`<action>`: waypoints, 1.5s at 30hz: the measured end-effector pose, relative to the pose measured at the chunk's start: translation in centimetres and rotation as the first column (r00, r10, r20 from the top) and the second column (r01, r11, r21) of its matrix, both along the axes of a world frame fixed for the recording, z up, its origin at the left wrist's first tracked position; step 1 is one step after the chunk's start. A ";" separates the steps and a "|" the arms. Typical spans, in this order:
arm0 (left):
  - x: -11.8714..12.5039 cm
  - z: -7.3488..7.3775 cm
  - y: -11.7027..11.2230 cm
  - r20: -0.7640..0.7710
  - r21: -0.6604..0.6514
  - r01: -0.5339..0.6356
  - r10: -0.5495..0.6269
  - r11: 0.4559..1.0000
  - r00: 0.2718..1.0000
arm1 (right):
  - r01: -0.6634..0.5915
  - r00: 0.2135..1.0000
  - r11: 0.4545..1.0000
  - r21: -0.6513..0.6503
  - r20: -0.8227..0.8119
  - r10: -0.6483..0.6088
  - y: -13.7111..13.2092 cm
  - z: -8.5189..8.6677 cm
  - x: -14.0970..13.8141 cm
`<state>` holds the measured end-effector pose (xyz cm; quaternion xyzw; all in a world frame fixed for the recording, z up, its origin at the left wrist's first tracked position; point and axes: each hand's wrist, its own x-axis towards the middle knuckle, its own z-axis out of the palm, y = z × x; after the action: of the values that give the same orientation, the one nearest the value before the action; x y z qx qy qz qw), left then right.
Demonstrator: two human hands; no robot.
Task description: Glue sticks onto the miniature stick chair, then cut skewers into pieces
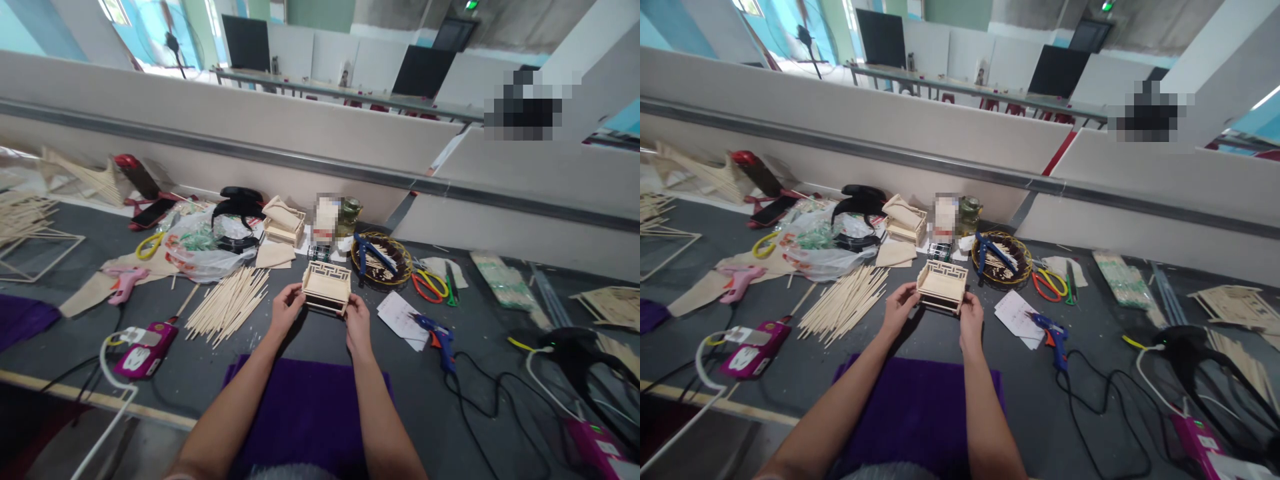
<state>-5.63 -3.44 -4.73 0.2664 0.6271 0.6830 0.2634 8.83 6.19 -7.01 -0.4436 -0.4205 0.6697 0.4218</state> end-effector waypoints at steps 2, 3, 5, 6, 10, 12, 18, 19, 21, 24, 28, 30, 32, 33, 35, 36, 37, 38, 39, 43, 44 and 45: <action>0.0 0.2 0.0 0.012 -0.002 0.002 -0.002 1.000 1.000 | -0.004 1.000 1.000 0.001 0.001 0.004 0.0 0.0 0.0; 0.1 0.3 0.0 0.017 0.003 0.004 -0.004 1.000 1.000 | -0.005 1.000 1.000 -0.001 0.004 0.005 0.0 0.0 0.0; 0.1 0.5 -0.1 0.017 0.020 0.007 -0.008 1.000 1.000 | -0.006 1.000 1.000 0.001 0.010 0.006 0.0 -0.1 0.0; 0.1 0.6 -0.2 0.013 0.027 0.011 -0.011 1.000 1.000 | -0.004 1.000 1.000 0.008 0.014 0.004 0.1 -0.1 0.0; 0.1 0.9 -0.4 0.007 0.027 0.015 -0.015 1.000 1.000 | 0.003 0.999 0.999 0.050 0.049 -0.005 0.1 0.0 0.1; 0.1 0.8 -0.4 0.009 0.027 0.014 -0.014 1.000 1.000 | -0.002 0.998 0.998 0.066 0.064 -0.002 0.0 0.2 0.1; 0.0 0.4 -0.3 -0.008 0.006 -0.028 0.028 1.000 1.000 | -0.022 0.992 0.988 0.154 0.125 0.002 -0.2 0.6 0.2; 0.0 0.4 -0.3 -0.009 0.000 -0.031 0.031 1.000 0.999 | -0.031 0.990 0.987 0.160 0.139 0.008 -0.2 0.6 0.2; 0.0 0.3 -0.3 -0.009 -0.007 -0.033 0.033 0.999 0.999 | -0.044 0.985 0.983 0.180 0.169 0.013 0.0 0.4 0.3; -0.1 0.4 -0.3 -0.003 -0.017 -0.033 0.033 0.999 0.999 | -0.053 0.972 0.972 0.230 0.237 -0.003 0.4 -0.2 0.7; 0.0 0.7 -0.4 0.009 -0.028 -0.033 0.033 0.999 0.999 | -0.045 0.942 0.956 0.289 0.331 -0.056 1.0 -1.4 1.1; 0.1 0.9 -0.4 0.011 -0.034 -0.037 0.037 0.999 0.999 | -0.041 0.934 0.951 0.308 0.348 -0.073 1.1 -1.8 1.2; 0.1 1.0 -0.4 0.014 -0.040 -0.040 0.041 0.998 0.999 | -0.042 0.934 0.948 0.314 0.350 -0.075 1.2 -2.0 1.3; 0.1 1.1 -0.4 0.014 -0.042 -0.041 0.042 0.998 0.999 | -0.040 0.935 0.949 0.312 0.347 -0.074 1.2 -2.1 1.2; 0.1 1.1 -0.4 0.007 -0.044 -0.040 0.040 0.998 0.999 | -0.034 0.942 0.954 0.298 0.329 -0.069 1.1 -2.1 1.1; 0.1 1.1 -0.4 0.002 -0.045 -0.039 0.039 0.998 0.999 | -0.031 0.947 0.957 0.289 0.316 -0.065 1.1 -2.1 1.1; 0.1 1.1 -0.3 -0.002 -0.047 -0.038 0.038 0.998 0.999 | -0.027 0.951 0.960 0.280 0.302 -0.061 1.0 -2.0 1.1; 0.1 1.1 -0.3 -0.004 -0.051 -0.039 0.039 0.998 0.999 | -0.025 0.955 0.961 0.274 0.291 -0.058 1.0 -1.8 1.0; 0.1 1.1 -0.3 -0.004 -0.054 -0.041 0.041 0.998 0.999 | -0.024 0.958 0.962 0.272 0.282 -0.056 0.9 -1.7 1.0; 0.0 1.1 -0.3 -0.009 -0.061 -0.040 0.040 0.997 0.999 | -0.021 0.958 0.963 0.270 0.280 -0.058 0.7 -1.0 1.0; 0.0 1.1 -0.2 -0.011 -0.059 -0.040 0.039 0.997 0.999 | -0.013 0.958 0.964 0.266 0.280 -0.064 0.6 -0.9 1.0; 0.0 1.1 -0.2 -0.012 -0.057 -0.041 0.040 0.998 0.999 | -0.005 0.957 0.965 0.261 0.280 -0.071 0.6 -0.7 1.0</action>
<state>-5.60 -3.67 -3.66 0.2496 0.6531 0.6684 0.2537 9.84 6.80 -7.76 -0.4840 -0.5534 0.5304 0.4221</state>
